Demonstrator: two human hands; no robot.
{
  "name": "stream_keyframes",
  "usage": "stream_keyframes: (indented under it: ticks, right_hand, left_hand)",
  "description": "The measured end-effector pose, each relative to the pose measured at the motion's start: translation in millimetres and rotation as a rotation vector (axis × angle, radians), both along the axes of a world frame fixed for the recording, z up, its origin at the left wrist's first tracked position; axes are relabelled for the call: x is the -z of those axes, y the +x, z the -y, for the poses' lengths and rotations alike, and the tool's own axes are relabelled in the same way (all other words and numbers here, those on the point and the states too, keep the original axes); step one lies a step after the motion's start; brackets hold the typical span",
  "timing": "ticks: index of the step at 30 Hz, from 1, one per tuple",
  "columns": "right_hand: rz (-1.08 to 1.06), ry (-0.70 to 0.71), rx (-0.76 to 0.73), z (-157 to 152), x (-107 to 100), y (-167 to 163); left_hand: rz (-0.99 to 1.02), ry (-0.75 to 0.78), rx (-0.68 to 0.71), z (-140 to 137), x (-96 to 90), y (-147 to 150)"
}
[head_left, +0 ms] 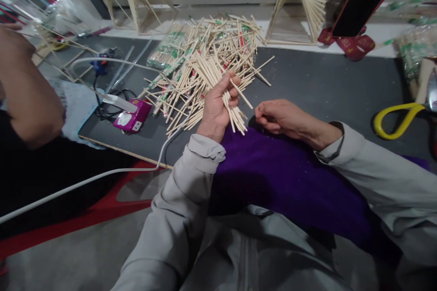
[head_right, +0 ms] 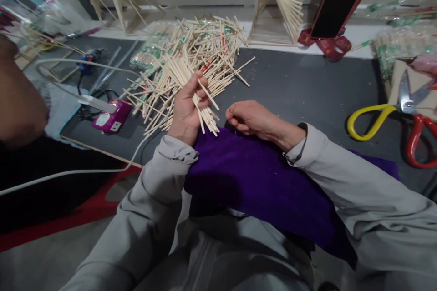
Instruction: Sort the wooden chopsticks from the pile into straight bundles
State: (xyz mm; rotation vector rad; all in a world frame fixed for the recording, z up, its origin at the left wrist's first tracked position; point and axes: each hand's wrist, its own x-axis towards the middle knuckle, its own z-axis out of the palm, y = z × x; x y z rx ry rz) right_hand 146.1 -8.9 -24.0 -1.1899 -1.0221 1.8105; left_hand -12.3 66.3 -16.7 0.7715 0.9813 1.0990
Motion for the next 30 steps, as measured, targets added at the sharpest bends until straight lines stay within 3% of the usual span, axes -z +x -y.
stream_keyframes:
  ticks: [5,12,18,23,30]
  right_hand:
    - [-0.149,-0.107,0.058,-3,2,5]
    - [-0.115,0.038,0.196,-7,7,8]
    - [0.002,0.123,0.117,-2,1,5]
    - [0.021,0.188,0.161,4,-7,1]
    - [0.092,0.278,-0.038,16,-14,-9]
  left_hand:
    - [0.133,-0.003,0.016,-3,1.9,-2]
    - [0.14,-0.158,0.196,6,6.8,8]
    - [0.156,-0.313,0.285,2,20.6,11]
    - [0.155,-0.273,0.342,-1,27.4,8]
    - [0.189,-0.272,0.423,7,27.4,11]
